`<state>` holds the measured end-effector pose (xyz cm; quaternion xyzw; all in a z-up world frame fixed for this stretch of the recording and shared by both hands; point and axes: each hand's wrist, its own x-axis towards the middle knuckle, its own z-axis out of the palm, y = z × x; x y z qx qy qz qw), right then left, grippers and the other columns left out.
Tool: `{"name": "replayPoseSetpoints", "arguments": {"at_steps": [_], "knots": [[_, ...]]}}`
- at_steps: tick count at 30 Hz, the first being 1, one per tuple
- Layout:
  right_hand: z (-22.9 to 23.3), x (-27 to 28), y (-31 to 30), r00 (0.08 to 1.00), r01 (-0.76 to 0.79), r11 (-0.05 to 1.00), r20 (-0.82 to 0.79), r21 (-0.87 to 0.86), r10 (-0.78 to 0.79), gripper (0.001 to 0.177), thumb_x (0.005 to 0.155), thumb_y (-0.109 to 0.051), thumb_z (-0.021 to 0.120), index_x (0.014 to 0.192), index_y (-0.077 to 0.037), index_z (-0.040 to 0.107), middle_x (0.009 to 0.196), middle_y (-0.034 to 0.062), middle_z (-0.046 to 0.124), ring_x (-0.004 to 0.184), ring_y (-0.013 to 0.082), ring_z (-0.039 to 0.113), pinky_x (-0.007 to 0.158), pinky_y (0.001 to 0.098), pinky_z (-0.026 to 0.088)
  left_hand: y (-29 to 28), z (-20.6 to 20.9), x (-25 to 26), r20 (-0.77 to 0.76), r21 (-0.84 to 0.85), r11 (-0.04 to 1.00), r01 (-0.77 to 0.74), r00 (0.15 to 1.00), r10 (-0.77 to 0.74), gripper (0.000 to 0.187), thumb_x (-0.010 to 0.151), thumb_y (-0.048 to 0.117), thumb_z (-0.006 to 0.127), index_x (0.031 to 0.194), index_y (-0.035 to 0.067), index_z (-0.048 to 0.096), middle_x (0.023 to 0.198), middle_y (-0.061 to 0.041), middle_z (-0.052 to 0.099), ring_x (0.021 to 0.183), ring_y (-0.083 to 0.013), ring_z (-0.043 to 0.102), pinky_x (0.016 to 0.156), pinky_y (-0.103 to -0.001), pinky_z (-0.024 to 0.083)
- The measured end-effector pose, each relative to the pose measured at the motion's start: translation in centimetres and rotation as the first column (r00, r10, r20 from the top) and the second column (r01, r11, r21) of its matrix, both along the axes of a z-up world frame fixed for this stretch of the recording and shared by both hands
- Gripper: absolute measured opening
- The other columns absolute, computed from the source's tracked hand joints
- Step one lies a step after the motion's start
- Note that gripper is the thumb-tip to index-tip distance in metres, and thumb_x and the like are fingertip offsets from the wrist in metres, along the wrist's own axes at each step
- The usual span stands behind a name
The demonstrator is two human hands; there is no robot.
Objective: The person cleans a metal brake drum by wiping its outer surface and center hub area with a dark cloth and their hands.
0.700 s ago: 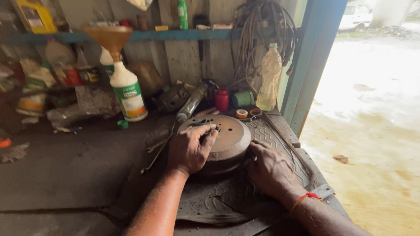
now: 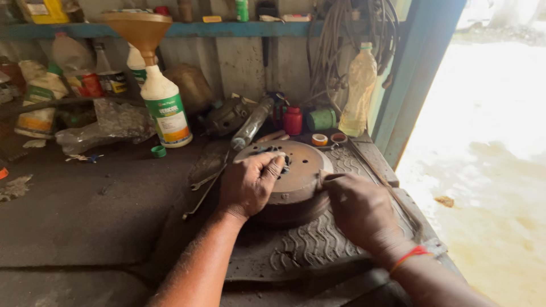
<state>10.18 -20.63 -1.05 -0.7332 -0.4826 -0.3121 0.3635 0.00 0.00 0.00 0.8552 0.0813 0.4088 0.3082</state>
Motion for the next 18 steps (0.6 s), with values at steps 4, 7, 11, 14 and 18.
{"name": "replayPoseSetpoints", "arguments": {"at_steps": [4, 7, 11, 14, 18], "knots": [[0.1, -2.8, 0.3, 0.947, -0.163, 0.982, 0.264, -0.099, 0.184, 0.019, 0.082, -0.003, 0.064, 0.099, -0.008, 0.070, 0.097, 0.0099, 0.071, 0.088, 0.0294, 0.071, 0.079, 0.0383, 0.059, 0.3, 0.3, 0.4, -0.013, -0.003, 1.000, 0.021, 1.000, -0.021, 0.045, 0.096, 0.048, 0.056, 0.112, 0.013, 0.078, 0.100, -0.012, 0.078, 0.096, -0.0282, 0.076, 0.079, -0.037, 0.057], [0.0, -2.4, 0.1, 0.950, -0.234, 0.966, 0.187, -0.112, 0.251, 0.022, 0.084, 0.001, 0.060, 0.101, -0.007, 0.071, 0.098, 0.0093, 0.072, 0.082, 0.0268, 0.072, 0.072, 0.0370, 0.059, 0.1, -0.3, 0.4, 0.039, 0.029, 0.998, 0.049, 0.998, -0.050, 0.043, 0.097, 0.047, 0.056, 0.113, 0.012, 0.077, 0.105, -0.012, 0.078, 0.099, -0.0275, 0.076, 0.082, -0.037, 0.057], [0.3, -0.3, 0.7, 1.000, -0.021, 0.999, -0.005, -0.049, 0.021, 0.011, 0.089, -0.007, 0.069, 0.097, -0.010, 0.075, 0.092, 0.0083, 0.072, 0.081, 0.0304, 0.071, 0.071, 0.0406, 0.058, -0.2, -0.4, 0.1, 0.027, 0.010, 0.999, 0.032, 0.999, -0.032, 0.043, 0.097, 0.047, 0.056, 0.112, 0.013, 0.078, 0.104, -0.012, 0.078, 0.098, -0.0270, 0.076, 0.082, -0.036, 0.057], [0.1, -1.0, 0.6, 0.994, -0.096, 0.994, 0.044, -0.054, 0.099, 0.013, 0.089, -0.003, 0.064, 0.094, -0.011, 0.073, 0.088, 0.0074, 0.071, 0.080, 0.0281, 0.071, 0.068, 0.0387, 0.058, -0.4, 0.3, 0.2, -0.069, -0.048, 0.998, -0.033, 0.997, 0.030, 0.043, 0.096, 0.048, 0.055, 0.111, 0.015, 0.079, 0.099, -0.011, 0.079, 0.094, -0.0275, 0.076, 0.080, -0.036, 0.057], [-1.0, -3.5, 0.8, 0.883, -0.401, 0.916, 0.259, -0.015, 0.391, 0.027, 0.083, -0.001, 0.060, 0.108, -0.007, 0.069, 0.103, 0.0124, 0.072, 0.092, 0.0308, 0.071, 0.079, 0.0366, 0.059, -0.4, 0.4, 0.2, -0.151, -0.106, 0.994, -0.039, 0.988, 0.023, 0.044, 0.098, 0.046, 0.054, 0.110, 0.012, 0.078, 0.085, -0.017, 0.076, 0.079, -0.0298, 0.077, 0.074, -0.039, 0.056]]}}
